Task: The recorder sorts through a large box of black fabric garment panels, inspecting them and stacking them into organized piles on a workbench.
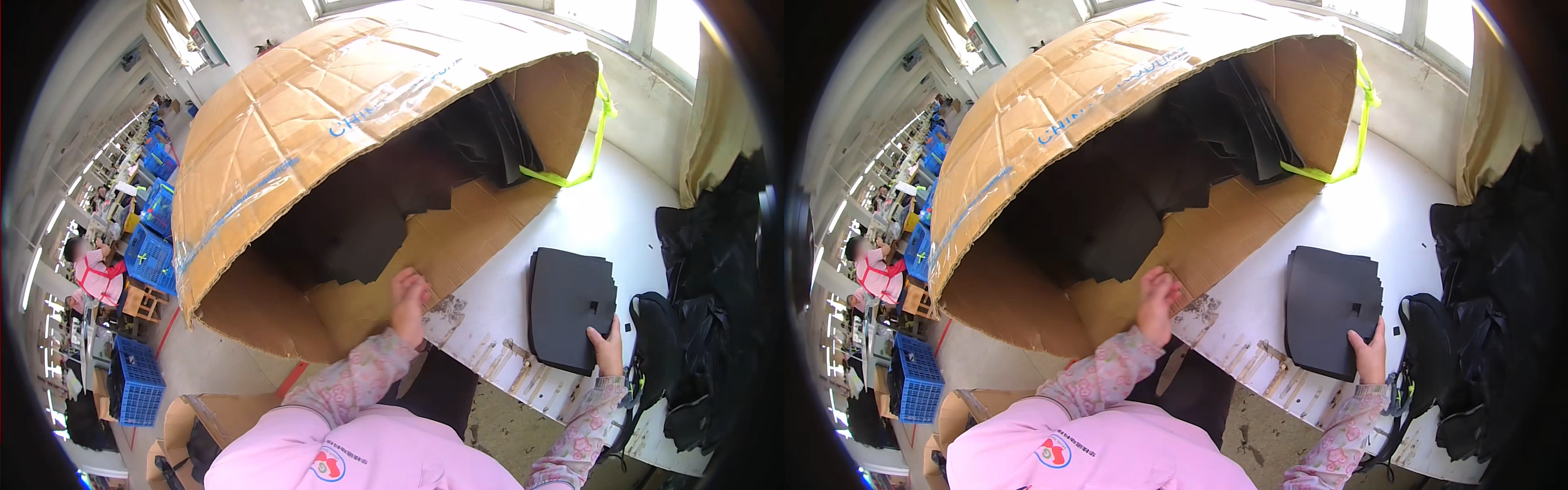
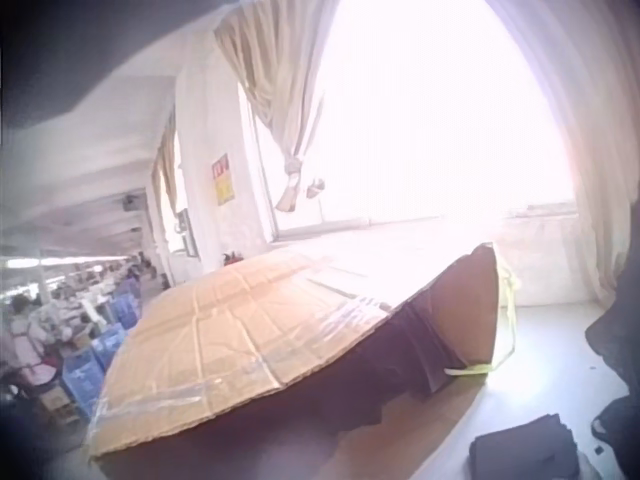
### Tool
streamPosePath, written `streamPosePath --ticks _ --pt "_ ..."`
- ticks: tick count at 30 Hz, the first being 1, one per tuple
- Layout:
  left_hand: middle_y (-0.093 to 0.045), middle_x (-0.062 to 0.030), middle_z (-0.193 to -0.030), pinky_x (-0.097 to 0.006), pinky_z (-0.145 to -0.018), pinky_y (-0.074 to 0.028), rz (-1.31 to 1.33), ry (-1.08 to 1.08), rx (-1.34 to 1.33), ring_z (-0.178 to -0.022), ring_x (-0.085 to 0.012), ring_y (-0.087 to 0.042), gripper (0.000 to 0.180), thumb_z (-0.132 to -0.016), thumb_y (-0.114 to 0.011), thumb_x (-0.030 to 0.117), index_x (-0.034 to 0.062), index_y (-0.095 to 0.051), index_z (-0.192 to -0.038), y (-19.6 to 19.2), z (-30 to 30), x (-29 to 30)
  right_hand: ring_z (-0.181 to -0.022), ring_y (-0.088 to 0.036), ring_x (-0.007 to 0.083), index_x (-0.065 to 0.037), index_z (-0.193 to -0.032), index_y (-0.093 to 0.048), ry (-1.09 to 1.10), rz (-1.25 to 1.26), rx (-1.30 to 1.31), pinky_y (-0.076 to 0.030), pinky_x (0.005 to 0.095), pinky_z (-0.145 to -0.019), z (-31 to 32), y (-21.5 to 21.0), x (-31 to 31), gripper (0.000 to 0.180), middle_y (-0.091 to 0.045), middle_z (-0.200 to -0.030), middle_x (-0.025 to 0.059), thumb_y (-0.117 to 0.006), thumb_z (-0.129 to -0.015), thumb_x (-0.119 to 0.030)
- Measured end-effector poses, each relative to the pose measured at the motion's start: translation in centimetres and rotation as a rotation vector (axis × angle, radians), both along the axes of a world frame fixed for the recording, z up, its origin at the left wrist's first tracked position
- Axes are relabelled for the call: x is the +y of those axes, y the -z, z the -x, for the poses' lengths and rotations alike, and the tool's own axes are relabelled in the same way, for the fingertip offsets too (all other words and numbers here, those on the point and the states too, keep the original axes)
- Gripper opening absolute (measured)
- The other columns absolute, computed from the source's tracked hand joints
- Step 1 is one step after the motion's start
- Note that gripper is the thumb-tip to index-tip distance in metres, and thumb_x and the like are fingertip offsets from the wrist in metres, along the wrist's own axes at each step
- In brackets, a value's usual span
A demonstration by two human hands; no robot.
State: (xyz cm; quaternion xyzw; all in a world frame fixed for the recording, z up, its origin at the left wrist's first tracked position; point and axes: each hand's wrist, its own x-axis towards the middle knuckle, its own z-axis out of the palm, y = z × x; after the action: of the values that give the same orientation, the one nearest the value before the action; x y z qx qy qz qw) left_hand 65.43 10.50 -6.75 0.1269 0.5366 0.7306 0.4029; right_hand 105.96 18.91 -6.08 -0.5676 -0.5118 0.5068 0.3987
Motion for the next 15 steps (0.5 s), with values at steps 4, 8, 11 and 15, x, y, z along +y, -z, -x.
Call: streamPosePath --ticks 4,8,11,15 --pt "-0.052 -0.0037 -0.11 -0.027 -0.088 -0.044 0.035 -0.349 0.132 -0.099 -0.0122 -0.052 0.037 -0.092 -0.058 0.009 0.0082 -0.046 -0.127 0.1 6.3 -3.3 -0.112 -0.055 0.0349 -0.004 -0.139 -0.043 0.285 -0.494 -1.108 -0.044 0.0411 -0.096 2.0 -4.0 -0.5 0.062 -0.055 -0.125 0.0202 -0.07 -0.084 -0.013" --pt "-0.049 -0.0081 -0.119 -0.028 -0.097 -0.04 -0.015 -0.606 0.256 -0.108 -0.0155 -0.048 0.048 -0.088 -0.062 0.002 0.0063 -0.043 -0.132 2.0 8.2 -2.9 -0.107 -0.061 0.0287 -0.001 -0.126 -0.057 -0.027 -0.531 -0.312 -0.049 0.0362 -0.091 16.1 -9.7 0.6 0.041 -0.062 -0.119 0.0164 -0.067 -0.087 -0.009" --pt "-0.046 -0.0108 -0.131 -0.031 -0.103 -0.036 0.067 -0.626 0.344 -0.118 -0.0185 -0.045 0.056 -0.089 -0.062 0.005 0.0057 -0.038 -0.14 3.2 8.4 -1.0 -0.121 -0.055 0.0306 0.001 -0.137 -0.045 -0.546 -0.604 -0.108 -0.045 0.0389 -0.099 26.1 -4.3 4.2 0.061 -0.056 -0.129 0.0211 -0.072 -0.086 -0.02" --pt "-0.043 -0.0119 -0.137 -0.031 -0.105 -0.034 0.115 -0.6 0.372 -0.121 -0.02 -0.044 0.059 -0.089 -0.061 0.006 0.0046 -0.035 -0.142 2.9 8.0 -0.5 -0.132 -0.044 0.0369 0.005 -0.145 -0.03 -0.627 -0.473 -0.134 -0.036 0.0391 -0.11 38.0 0.4 9.0 0.088 -0.045 -0.14 0.0283 -0.069 -0.084 -0.045"
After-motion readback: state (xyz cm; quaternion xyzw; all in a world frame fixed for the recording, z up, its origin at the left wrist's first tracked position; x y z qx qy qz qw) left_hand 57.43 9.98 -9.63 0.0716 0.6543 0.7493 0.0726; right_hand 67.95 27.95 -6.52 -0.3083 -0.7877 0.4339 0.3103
